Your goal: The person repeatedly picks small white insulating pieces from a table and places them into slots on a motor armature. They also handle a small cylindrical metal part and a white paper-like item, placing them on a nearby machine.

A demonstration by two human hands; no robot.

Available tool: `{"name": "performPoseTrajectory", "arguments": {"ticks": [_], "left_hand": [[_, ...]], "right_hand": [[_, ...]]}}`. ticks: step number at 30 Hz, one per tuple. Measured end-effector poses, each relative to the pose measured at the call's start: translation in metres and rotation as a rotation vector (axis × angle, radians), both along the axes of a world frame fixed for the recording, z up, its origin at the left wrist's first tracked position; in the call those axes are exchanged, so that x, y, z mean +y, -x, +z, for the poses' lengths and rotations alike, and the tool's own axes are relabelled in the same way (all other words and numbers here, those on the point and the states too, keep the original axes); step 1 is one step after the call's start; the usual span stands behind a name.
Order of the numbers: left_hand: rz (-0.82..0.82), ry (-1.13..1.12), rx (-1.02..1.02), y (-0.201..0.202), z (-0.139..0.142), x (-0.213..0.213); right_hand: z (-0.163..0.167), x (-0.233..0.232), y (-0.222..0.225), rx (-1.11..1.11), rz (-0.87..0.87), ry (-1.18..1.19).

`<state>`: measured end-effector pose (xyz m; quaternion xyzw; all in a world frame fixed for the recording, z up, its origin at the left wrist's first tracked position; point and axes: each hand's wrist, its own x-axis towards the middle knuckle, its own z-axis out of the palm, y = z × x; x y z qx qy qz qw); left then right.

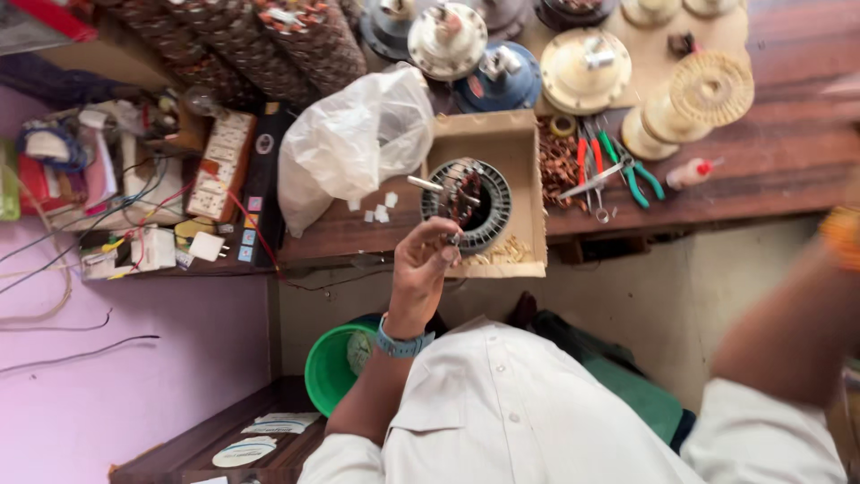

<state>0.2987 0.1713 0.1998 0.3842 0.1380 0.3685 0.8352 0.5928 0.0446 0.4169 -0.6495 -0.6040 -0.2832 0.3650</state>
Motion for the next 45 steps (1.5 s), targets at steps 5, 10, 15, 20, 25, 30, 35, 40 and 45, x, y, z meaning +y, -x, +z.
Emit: {"name": "performPoseTrajectory", "arguments": {"ticks": [5,10,15,20,25,30,35,40,45], "left_hand": [[-0.071,-0.006,-0.057,-0.023,0.000,-0.008],[-0.035,0.012,-0.060,-0.024,-0.006,-0.005],[0.002,0.184,-0.122,-0.028,-0.022,-0.006],[-0.008,0.086,-0.030,-0.035,-0.017,-0.011],[-0.087,0.057,0.061,-0.034,-0.013,-0.019],[-0.110,-0.003,0.103,-0.032,-0.018,-0.026],[-0.156,-0.072,0.166,-0.033,-0.014,-0.025],[-0.162,-0.159,0.298,-0.030,-0.014,-0.025],[-0.174,-0.053,0.332,-0.028,-0.019,-0.026]], "right_hand": [[-0.045,0.002,-0.005,-0.063,0.032,0.060],[-0.091,0.005,-0.013,0.443,0.158,0.211],[-0.174,-0.001,0.036,1.375,0.615,0.122],[-0.202,-0.012,0.067,1.439,0.698,0.160],[-0.204,-0.007,0.098,1.357,0.647,0.220],[-0.219,-0.010,0.108,1.394,0.574,0.240],[-0.227,-0.007,0.117,1.625,0.618,0.065],[-0.223,-0.010,0.127,1.387,0.355,0.059],[-0.231,-0.021,0.124,1.442,0.342,0.028]]}}
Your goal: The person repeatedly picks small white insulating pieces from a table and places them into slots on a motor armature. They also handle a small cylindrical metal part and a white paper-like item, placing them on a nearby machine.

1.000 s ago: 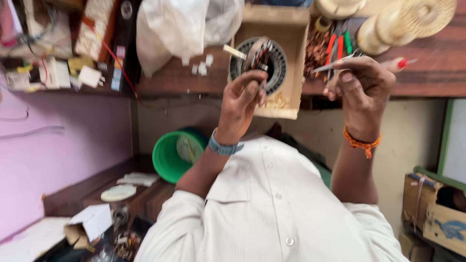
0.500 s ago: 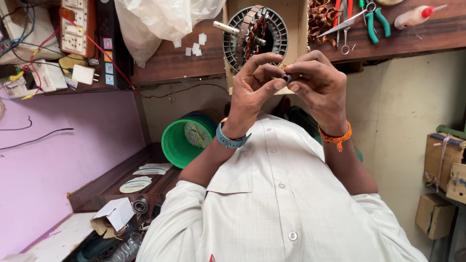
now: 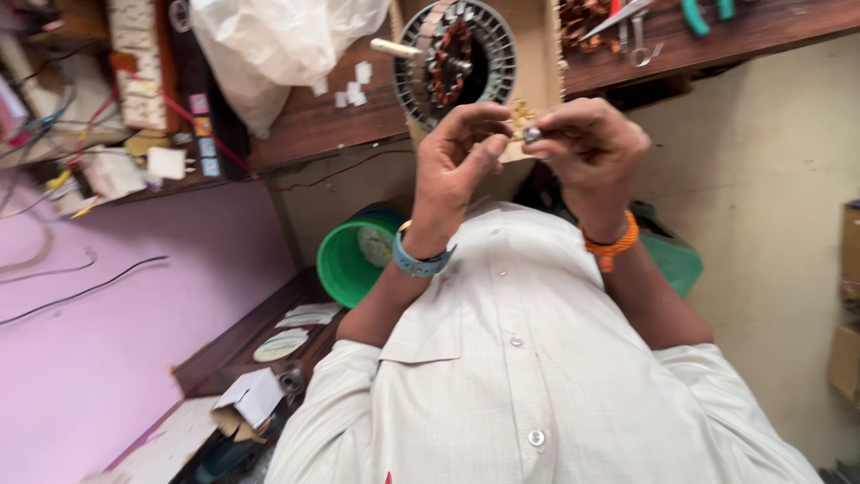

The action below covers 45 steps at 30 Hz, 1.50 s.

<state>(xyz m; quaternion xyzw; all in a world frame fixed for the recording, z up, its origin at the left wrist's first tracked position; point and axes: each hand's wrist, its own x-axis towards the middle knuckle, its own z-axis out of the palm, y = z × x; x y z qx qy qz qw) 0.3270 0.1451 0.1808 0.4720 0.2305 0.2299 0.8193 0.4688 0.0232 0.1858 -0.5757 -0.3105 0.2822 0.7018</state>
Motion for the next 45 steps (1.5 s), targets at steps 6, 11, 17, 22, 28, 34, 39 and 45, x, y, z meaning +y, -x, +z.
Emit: {"name": "performPoseTrajectory", "arguments": {"ticks": [6,11,17,22,28,34,39,45], "left_hand": [[-0.038,-0.371,0.010,0.004,0.013,-0.006],[0.016,-0.511,0.096,-0.001,0.025,-0.012],[0.044,-0.475,0.103,-0.001,0.032,-0.015],[0.036,-0.461,0.134,-0.005,0.030,-0.020],[0.037,-0.551,0.191,-0.012,0.038,-0.027],[0.110,-0.745,0.181,-0.016,0.042,-0.036],[0.131,-0.735,0.113,-0.012,0.028,-0.036],[0.106,-0.341,-0.028,-0.010,0.015,-0.037]], "right_hand": [[-0.038,-0.005,-0.005,0.829,0.245,-0.261],[-0.061,-0.011,-0.005,1.082,0.293,-0.252],[-0.067,-0.010,0.004,1.340,0.352,-0.309],[-0.068,-0.013,0.001,1.358,0.325,-0.283],[-0.055,-0.011,0.000,1.017,0.215,-0.349],[-0.032,-0.016,0.000,0.437,0.134,-0.358],[-0.025,-0.017,-0.001,0.466,0.154,-0.339],[-0.027,-0.019,0.002,0.509,0.159,-0.314]]}}
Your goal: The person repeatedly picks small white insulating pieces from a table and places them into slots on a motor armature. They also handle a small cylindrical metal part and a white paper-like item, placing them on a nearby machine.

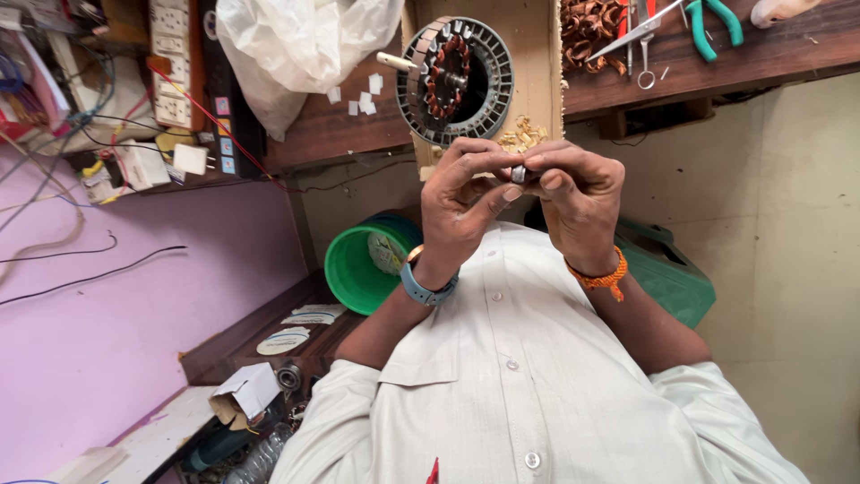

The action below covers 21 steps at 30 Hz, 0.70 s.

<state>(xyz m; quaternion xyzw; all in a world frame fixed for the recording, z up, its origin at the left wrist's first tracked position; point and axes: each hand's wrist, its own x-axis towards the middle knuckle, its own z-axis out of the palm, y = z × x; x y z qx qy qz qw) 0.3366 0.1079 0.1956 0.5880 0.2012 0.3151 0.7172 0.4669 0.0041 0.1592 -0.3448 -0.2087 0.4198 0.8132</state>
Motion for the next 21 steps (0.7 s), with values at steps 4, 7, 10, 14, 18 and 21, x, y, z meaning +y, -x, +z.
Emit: {"name": "performPoseTrajectory", "arguments": {"ticks": [4,7,10,14,18,21], "left_hand": [[0.039,-0.126,0.089,0.003,-0.002,0.000],[0.054,-0.225,0.142,0.005,0.000,0.000],[0.037,-0.280,0.155,0.005,0.004,0.001],[0.025,-0.347,0.184,0.004,0.009,0.002],[0.050,-0.494,0.209,0.005,0.008,0.003],[0.031,-0.355,0.198,0.006,0.007,0.004]], "right_hand": [[-0.006,0.000,0.002,0.155,0.077,0.027],[-0.011,0.000,0.001,0.239,0.113,0.063],[-0.014,-0.001,-0.003,0.229,0.119,0.070],[-0.013,-0.001,-0.006,0.208,0.140,0.040],[-0.011,0.000,-0.006,0.247,0.181,0.023],[-0.010,0.001,-0.005,0.294,0.217,-0.020]]}}
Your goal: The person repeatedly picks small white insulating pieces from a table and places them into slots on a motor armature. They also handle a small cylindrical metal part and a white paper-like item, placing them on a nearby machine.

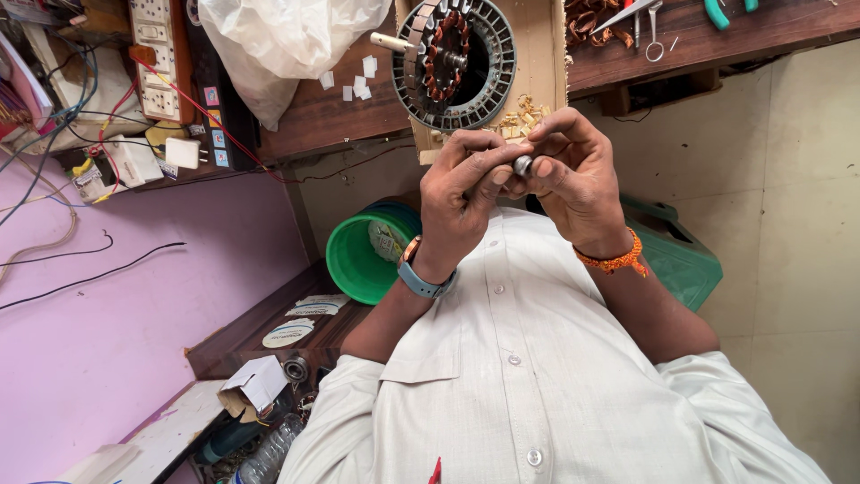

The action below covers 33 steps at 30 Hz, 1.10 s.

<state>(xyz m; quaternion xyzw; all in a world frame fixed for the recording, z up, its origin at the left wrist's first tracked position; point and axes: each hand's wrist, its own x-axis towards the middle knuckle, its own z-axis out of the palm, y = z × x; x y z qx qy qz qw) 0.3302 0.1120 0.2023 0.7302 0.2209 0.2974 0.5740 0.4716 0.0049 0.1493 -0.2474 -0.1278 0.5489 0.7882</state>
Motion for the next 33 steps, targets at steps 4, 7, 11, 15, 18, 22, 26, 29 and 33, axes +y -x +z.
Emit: {"name": "performPoseTrajectory", "arguments": {"ticks": [4,7,11,15,18,22,26,29,33], "left_hand": [[0.001,-0.035,-0.007,0.002,0.000,0.000],[-0.002,0.031,-0.024,0.002,0.001,0.000],[0.021,-0.004,-0.058,0.001,0.001,0.000],[0.015,-0.004,-0.072,0.002,0.002,0.002],[0.012,-0.019,-0.058,0.003,0.006,0.003],[0.024,-0.025,-0.040,0.003,0.011,0.003],[0.080,-0.085,-0.010,0.002,0.014,0.000],[0.110,-0.146,-0.002,0.002,0.015,-0.001],[0.089,-0.092,-0.011,0.002,0.016,-0.001]], "right_hand": [[-0.002,-0.001,0.002,0.014,-0.016,-0.004],[-0.003,-0.002,0.004,-0.018,-0.036,-0.020],[-0.004,-0.001,0.005,-0.028,-0.034,0.002],[-0.001,0.001,0.007,-0.019,-0.038,0.001],[0.001,0.002,0.007,-0.024,-0.040,0.002],[0.002,0.003,0.005,-0.011,-0.046,0.022],[0.001,0.003,0.004,-0.008,-0.016,0.049],[0.002,0.005,0.004,-0.043,-0.021,0.039],[0.011,0.008,0.004,-0.104,-0.071,0.006]]}}
